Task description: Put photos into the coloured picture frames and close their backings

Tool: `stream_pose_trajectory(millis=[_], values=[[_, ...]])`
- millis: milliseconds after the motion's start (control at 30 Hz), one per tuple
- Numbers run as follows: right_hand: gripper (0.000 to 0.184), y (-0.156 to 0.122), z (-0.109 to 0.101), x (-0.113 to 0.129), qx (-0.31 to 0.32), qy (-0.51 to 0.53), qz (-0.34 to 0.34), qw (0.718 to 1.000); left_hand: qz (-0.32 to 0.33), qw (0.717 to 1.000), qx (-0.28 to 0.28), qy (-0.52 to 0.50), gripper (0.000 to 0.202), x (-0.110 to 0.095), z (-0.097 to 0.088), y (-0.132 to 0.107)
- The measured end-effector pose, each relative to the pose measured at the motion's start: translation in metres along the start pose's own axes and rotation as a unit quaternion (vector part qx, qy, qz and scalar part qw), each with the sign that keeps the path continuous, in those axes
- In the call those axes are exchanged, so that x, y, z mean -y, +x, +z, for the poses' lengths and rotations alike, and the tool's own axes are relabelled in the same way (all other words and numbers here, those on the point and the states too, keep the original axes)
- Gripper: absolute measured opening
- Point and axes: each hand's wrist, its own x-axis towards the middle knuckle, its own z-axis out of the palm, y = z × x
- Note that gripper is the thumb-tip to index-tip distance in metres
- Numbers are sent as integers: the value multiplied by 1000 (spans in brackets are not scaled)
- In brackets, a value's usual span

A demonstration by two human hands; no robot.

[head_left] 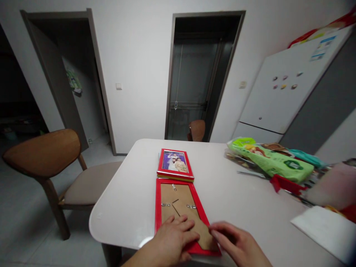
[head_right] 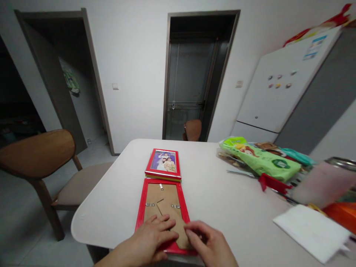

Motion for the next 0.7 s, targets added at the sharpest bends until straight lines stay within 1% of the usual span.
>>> stream_pose_trajectory(millis=[33, 67, 133, 167, 200, 267, 300, 333, 367, 433, 533, 600, 633, 667, 700], values=[[20, 16, -4, 1, -25, -57, -47, 997, -3, 1000, -6, -5, 47, 0, -1, 0], [20, 32, -5, 1, -46, -114, -79, 989, -6, 1000, -10, -14, 45, 1, -3, -1], [24, 60, -2, -4, -57, -226, -112, 966, -28, 999, -32, -33, 44, 5, -4, -5], [27, 71, 2, -7, -56, -277, -117, 952, -59, 996, -58, -38, 45, 9, -4, -8], [28, 81, 6, -11, -52, -318, -118, 939, -106, 989, -94, -41, 48, 14, -3, -10], [28, 93, 13, -16, -46, -366, -120, 922, -218, 960, -170, -41, 56, 26, 0, -15], [27, 96, 15, -18, -43, -376, -122, 918, -262, 945, -193, -42, 59, 32, 2, -16], [26, 99, 16, -19, -41, -379, -124, 916, -289, 935, -202, -46, 61, 38, 3, -17], [25, 101, 17, -20, -41, -380, -124, 916, -301, 931, -199, -52, 62, 42, 5, -18], [25, 103, 16, -19, -43, -385, -127, 913, -295, 935, -188, -59, 60, 47, 7, -19], [26, 98, 16, -15, -48, -390, -129, 910, -279, 937, -199, -64, 58, 48, 10, -21], [28, 89, 18, -9, -46, -380, -148, 912, -273, 937, -209, -68, 57, 45, 13, -23], [28, 83, 20, -5, -28, -367, -166, 915, -272, 936, -211, -69, 57, 44, 14, -24], [28, 76, 21, -1, 4, -349, -187, 918, -274, 936, -210, -70, 57, 43, 15, -25], [28, 69, 23, 3, 49, -330, -206, 920, -277, 935, -209, -70, 57, 42, 15, -25]])
